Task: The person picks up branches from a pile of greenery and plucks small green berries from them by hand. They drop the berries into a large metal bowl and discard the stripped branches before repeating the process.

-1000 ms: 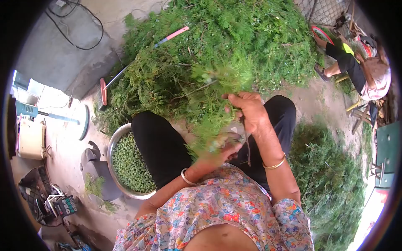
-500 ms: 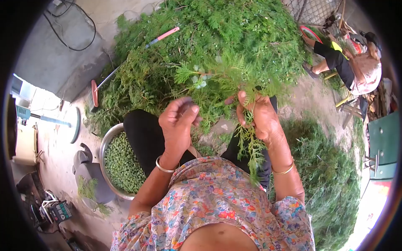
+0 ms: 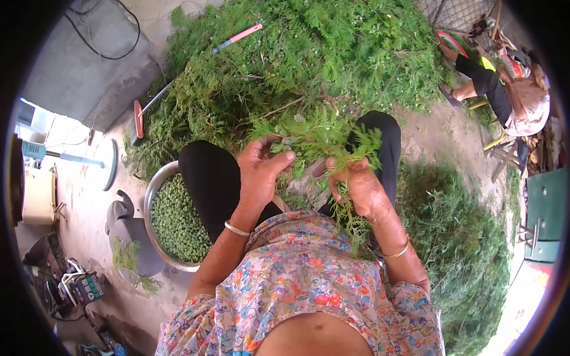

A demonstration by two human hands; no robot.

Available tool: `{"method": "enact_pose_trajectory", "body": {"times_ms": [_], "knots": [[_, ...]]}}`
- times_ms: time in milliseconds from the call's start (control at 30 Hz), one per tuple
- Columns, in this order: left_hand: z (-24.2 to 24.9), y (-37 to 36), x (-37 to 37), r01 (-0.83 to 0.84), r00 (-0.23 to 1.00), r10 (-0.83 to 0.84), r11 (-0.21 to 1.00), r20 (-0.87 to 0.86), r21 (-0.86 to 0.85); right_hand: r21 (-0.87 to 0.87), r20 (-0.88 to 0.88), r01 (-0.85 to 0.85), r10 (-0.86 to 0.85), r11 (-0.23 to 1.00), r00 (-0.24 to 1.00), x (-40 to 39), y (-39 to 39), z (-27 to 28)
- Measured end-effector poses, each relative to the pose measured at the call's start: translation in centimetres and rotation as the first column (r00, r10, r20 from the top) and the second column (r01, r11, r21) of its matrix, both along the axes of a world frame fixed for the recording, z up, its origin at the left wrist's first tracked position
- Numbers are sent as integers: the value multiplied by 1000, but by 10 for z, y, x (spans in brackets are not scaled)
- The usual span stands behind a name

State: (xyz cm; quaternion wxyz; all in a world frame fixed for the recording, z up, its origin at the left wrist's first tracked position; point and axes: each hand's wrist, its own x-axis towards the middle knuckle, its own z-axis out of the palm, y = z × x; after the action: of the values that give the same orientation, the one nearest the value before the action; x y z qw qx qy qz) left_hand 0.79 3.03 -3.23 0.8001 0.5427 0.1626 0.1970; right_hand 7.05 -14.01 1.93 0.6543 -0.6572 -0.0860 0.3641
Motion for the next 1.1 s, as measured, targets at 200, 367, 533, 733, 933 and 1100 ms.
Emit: {"method": "enact_pose_trajectory", "body": {"times_ms": [200, 367, 533, 733, 933, 1100], "knots": [[-4, 4, -2, -98, 990, 99, 995, -103, 22, 64, -23, -56, 58, 996, 998, 0, -2, -20], [-2, 9, -11, 63, 994, -82, 966, -66, -252, -34, -4, -62, 62, 997, 998, 3, -7, -29], [-6, 11, -13, 50, 992, -84, 945, -93, -323, -50, 23, -134, 135, 990, 991, 1, -7, -21], [-12, 17, -14, 47, 983, -88, 970, -164, -240, 340, -177, 144, -87, 929, 980, -18, -19, -41], [-30, 29, -10, -4, 998, 51, 582, -31, 813, -139, 112, -190, 206, 972, 972, -6, -12, -19], [-54, 46, -9, -96, 987, 149, 230, 63, 968, -225, 403, -136, 219, 965, 889, -9, -14, -16]]}}
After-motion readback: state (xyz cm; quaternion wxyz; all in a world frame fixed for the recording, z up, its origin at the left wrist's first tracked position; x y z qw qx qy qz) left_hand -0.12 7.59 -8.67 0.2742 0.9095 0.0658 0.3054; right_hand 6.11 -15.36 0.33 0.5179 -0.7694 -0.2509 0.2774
